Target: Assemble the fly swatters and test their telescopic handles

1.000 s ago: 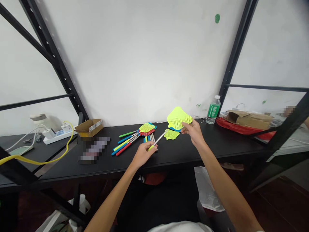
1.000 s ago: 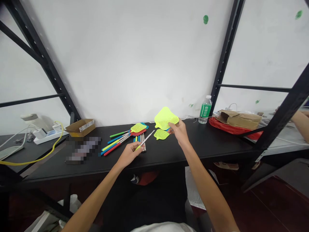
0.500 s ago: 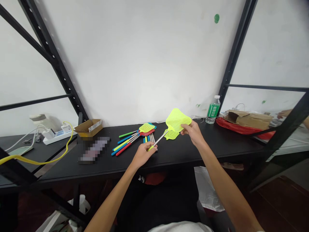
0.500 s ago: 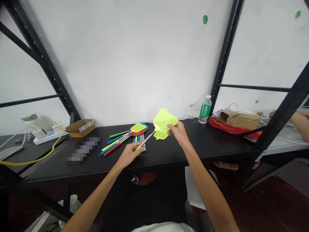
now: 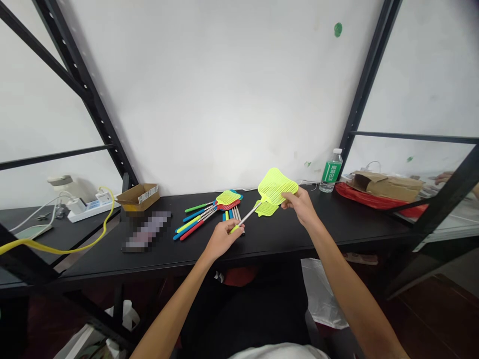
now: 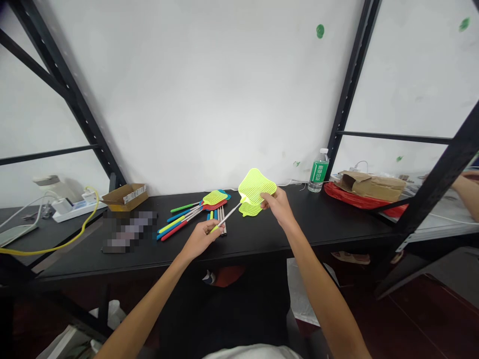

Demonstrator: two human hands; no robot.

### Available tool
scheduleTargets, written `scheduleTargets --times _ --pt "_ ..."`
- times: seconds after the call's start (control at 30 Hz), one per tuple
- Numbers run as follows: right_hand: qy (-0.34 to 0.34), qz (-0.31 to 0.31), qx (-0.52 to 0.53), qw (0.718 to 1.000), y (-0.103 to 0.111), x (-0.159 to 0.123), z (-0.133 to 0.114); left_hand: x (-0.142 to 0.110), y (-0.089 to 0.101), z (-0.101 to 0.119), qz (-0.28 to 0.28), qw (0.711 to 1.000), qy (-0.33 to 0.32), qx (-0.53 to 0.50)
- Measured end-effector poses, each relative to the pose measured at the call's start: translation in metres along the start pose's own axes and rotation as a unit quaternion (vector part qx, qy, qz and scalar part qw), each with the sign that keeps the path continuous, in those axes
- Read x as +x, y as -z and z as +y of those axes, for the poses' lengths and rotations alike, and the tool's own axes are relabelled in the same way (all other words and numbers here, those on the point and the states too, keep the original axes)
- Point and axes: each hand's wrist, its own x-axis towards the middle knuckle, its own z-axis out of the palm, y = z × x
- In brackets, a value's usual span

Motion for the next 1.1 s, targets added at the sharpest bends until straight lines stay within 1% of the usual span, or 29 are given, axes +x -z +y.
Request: scheduleTargets --times 0.37,0.67,1.1 --pt "-0.002 -0.001 -0.006 1.000 0.0019 0.0017 0.0033 0.0003 0.0000 -0.0032 0.001 1.000 -0.001 0.009" --pt "-0.001 0.004 -0.020 1.000 0.0006 0.0011 0.0013 0.0008 -0.0001 -0.0013 -0.001 1.000 0.000 0.009" --pt "-0.011 -0.001 -0.013 1.000 -0.0002 0.0004 0.0011 -0.0006 0.0015 0.0036 -0.027 1.000 0.005 -0.002"
